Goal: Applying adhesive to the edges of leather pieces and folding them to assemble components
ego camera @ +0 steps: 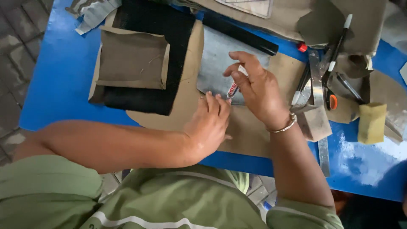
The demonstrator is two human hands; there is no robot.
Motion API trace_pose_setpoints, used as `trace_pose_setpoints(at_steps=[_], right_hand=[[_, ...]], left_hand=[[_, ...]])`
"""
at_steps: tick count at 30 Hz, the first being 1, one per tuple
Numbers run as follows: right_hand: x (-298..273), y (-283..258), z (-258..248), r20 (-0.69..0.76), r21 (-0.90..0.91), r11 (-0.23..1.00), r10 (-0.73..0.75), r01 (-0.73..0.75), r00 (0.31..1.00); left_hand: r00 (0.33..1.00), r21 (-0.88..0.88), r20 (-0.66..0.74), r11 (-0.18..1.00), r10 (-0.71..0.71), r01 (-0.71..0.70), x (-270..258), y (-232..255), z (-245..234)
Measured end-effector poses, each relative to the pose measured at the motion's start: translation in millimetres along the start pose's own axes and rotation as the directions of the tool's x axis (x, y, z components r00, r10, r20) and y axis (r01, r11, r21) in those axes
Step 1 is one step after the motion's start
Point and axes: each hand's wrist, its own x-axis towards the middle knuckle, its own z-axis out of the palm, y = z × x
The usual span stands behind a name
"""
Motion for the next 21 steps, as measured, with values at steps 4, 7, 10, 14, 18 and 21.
trace_pose_setpoints(at_steps=[4, 7, 10, 14, 18, 21], right_hand=[[4, 12, -10, -0.008, 0.016, 1.000, -0.018, 0.018, 1.000], [6, 16, -17, 0.125, 0.277, 0.914, 0.273, -0.297, 0.954], [7, 27, -18, 0.212, 0.476, 0.829, 0.217, -0.295, 0.953], [3, 29, -18, 0.331, 0.291, 0.904, 0.212, -0.313, 0.919], [1, 23, -20, 0.246, 0.313, 0.899, 0.234, -0.305, 0.941], [-1, 35, -10, 0.125, 0.488, 0.840, 0.201, -0.237, 0.972]], left_hand=[[0.999, -0.114, -0.020, 0.993, 0.026, -0.028, 14, -27, 0], [0.987, -0.667, 0.010, 0.736, 0.162, -0.114, 36, -84, -20], [0.848, -0.703, 0.453, 0.695, 0.274, 0.151, 56, -131, -33], [0.854, -0.832, 0.499, 0.357, 0.146, 0.425, 55, -154, -20], [0.873, -0.873, 0.470, -0.078, 0.130, 0.482, 46, -160, -14], [0.876, -0.837, 0.469, -0.259, 0.112, 0.481, 49, -154, 1]])
